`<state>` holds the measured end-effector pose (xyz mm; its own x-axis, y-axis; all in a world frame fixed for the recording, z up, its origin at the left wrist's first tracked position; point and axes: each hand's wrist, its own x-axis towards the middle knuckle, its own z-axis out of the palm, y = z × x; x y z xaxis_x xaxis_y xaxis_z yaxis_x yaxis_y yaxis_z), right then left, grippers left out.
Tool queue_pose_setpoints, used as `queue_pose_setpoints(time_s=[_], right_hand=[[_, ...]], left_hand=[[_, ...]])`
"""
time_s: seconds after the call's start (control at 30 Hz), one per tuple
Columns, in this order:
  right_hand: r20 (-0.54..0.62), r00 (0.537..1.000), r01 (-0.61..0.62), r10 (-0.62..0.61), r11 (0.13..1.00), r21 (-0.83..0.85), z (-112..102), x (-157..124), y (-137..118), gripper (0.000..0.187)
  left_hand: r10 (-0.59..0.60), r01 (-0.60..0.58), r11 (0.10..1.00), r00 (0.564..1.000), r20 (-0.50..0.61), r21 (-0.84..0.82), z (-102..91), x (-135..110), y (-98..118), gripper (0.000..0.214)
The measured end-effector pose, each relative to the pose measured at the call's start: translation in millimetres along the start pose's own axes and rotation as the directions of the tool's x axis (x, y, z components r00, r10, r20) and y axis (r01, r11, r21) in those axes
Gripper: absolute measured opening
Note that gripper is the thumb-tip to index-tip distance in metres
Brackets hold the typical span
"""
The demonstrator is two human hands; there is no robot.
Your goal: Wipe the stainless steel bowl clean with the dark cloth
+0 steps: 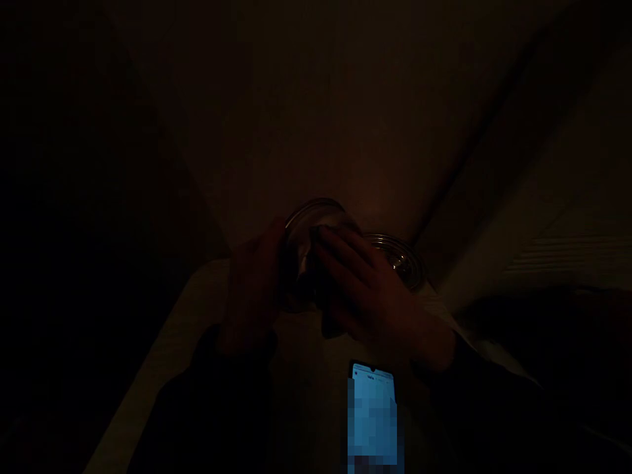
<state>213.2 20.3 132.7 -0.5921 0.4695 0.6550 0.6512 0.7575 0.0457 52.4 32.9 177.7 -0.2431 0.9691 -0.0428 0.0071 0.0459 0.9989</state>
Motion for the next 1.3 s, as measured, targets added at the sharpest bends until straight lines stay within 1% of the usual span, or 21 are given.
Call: queue_pose_setpoints(time_s=[0.07, 0.17, 0.23, 0.3, 0.33, 0.4, 0.5, 0.53, 0.57, 0.6, 0.63, 0.73, 0.8, 0.93, 1.03, 1.1, 1.13, 1.17, 1.2, 1.27, 1.3], right_hand=[[0.012, 1.000, -0.025, 0.025, 0.999, -0.039, -3, -2, 6, 0.053], [-0.051, 0.990, -0.138, 0.134, 0.987, -0.081, -9, -8, 20, 0.052], [-0.106, 0.971, -0.226, 0.216, 0.969, -0.096, -15, -16, 29, 0.050], [-0.174, 0.936, -0.327, 0.304, 0.937, -0.121, -24, -23, 37, 0.045], [-0.225, 0.911, -0.382, 0.347, 0.913, -0.141, -29, -26, 40, 0.041], [-0.368, 0.832, -0.503, 0.416, 0.844, -0.185, -38, -28, 45, 0.035], [-0.589, 0.692, -0.623, 0.417, 0.758, -0.196, -39, -17, 43, 0.031], [-0.627, 0.664, -0.634, 0.406, 0.751, -0.185, -35, -11, 39, 0.032], [-0.643, 0.655, -0.629, 0.397, 0.758, -0.174, -28, -6, 34, 0.033], [-0.629, 0.664, -0.620, 0.404, 0.768, -0.161, -20, -1, 28, 0.034], [-0.604, 0.686, -0.597, 0.406, 0.788, -0.148, -10, 2, 21, 0.033], [-0.454, 0.811, -0.476, 0.368, 0.867, -0.148, 15, 2, 0, 0.027], [-0.388, 0.869, -0.394, 0.308, 0.904, -0.165, 25, -4, -11, 0.032], [-0.276, 0.918, -0.324, 0.286, 0.941, -0.100, 29, -16, -20, 0.042], [-0.173, 0.955, -0.256, 0.240, 0.964, -0.076, 24, -20, -12, 0.040], [-0.212, 0.949, -0.256, 0.231, 0.962, -0.098, 14, -22, 0, 0.031], [-0.279, 0.925, -0.299, 0.257, 0.947, -0.118, 7, -23, 8, 0.026], [-0.382, 0.877, -0.368, 0.292, 0.918, -0.144, -1, -23, 16, 0.021], [-0.488, 0.806, -0.461, 0.336, 0.873, -0.160, -9, -22, 25, 0.018], [-0.679, 0.655, -0.600, 0.331, 0.774, -0.202, -23, -18, 39, 0.015], [-0.713, 0.627, -0.622, 0.314, 0.752, -0.217, -27, -15, 43, 0.014]], left_hand=[[-0.021, 0.020, 1.000, 1.000, 0.018, 0.020, 0.3, 2, 0, 0.034], [-0.032, 0.033, 0.997, 0.999, -0.005, 0.073, 1.3, 6, -2, 0.035], [-0.028, 0.029, 0.997, 1.000, -0.011, 0.073, 1.1, 7, -3, 0.034], [-0.010, 0.010, 0.997, 1.000, -0.005, 0.075, 0.5, 6, -3, 0.034], [0.002, -0.002, 0.997, 1.000, -0.004, 0.080, 0.3, 5, -2, 0.033], [0.024, -0.023, 0.997, 1.000, -0.006, 0.077, 0.7, 2, -1, 0.034], [-0.008, 0.008, 1.000, 1.000, 0.028, 0.010, 3.4, 0, 1, 0.031], [-0.027, 0.028, 0.999, 0.999, 0.045, -0.018, 4.5, -1, 2, 0.028], [-0.048, 0.050, 0.998, 0.997, 0.062, -0.037, 5.4, -1, 2, 0.024], [-0.068, 0.071, 0.996, 0.995, 0.074, -0.049, 6.1, -2, 2, 0.020], [-0.076, 0.080, 0.995, 0.994, 0.072, -0.059, 6.4, -2, 3, 0.017], [-0.064, 0.067, 0.994, 0.997, 0.041, -0.090, 5.8, -2, 2, 0.019], [-0.037, 0.039, 0.994, 0.999, 0.019, -0.098, 5.2, 0, 0, 0.025], [-0.044, 0.043, 0.998, 0.999, -0.013, -0.052, 5.5, 3, -3, 0.033], [-0.034, 0.033, 0.999, 0.999, -0.025, -0.019, 5.1, 3, -1, 0.034], [-0.032, 0.032, 0.999, 0.999, -0.040, -0.009, 4.4, 1, 1, 0.032], [-0.034, 0.033, 0.999, 0.998, -0.045, -0.013, 4.1, 1, 2, 0.031], [-0.040, 0.039, 0.999, 0.998, -0.046, -0.023, 4.0, 1, 1, 0.031], [-0.048, 0.047, 0.998, 0.998, -0.035, -0.038, 4.1, 2, 0, 0.031], [-0.060, 0.060, 0.995, 0.998, 0.008, -0.076, 4.9, 5, -5, 0.032], [-0.070, 0.073, 0.992, 0.997, 0.034, -0.101, 5.6, 7, -8, 0.033]])
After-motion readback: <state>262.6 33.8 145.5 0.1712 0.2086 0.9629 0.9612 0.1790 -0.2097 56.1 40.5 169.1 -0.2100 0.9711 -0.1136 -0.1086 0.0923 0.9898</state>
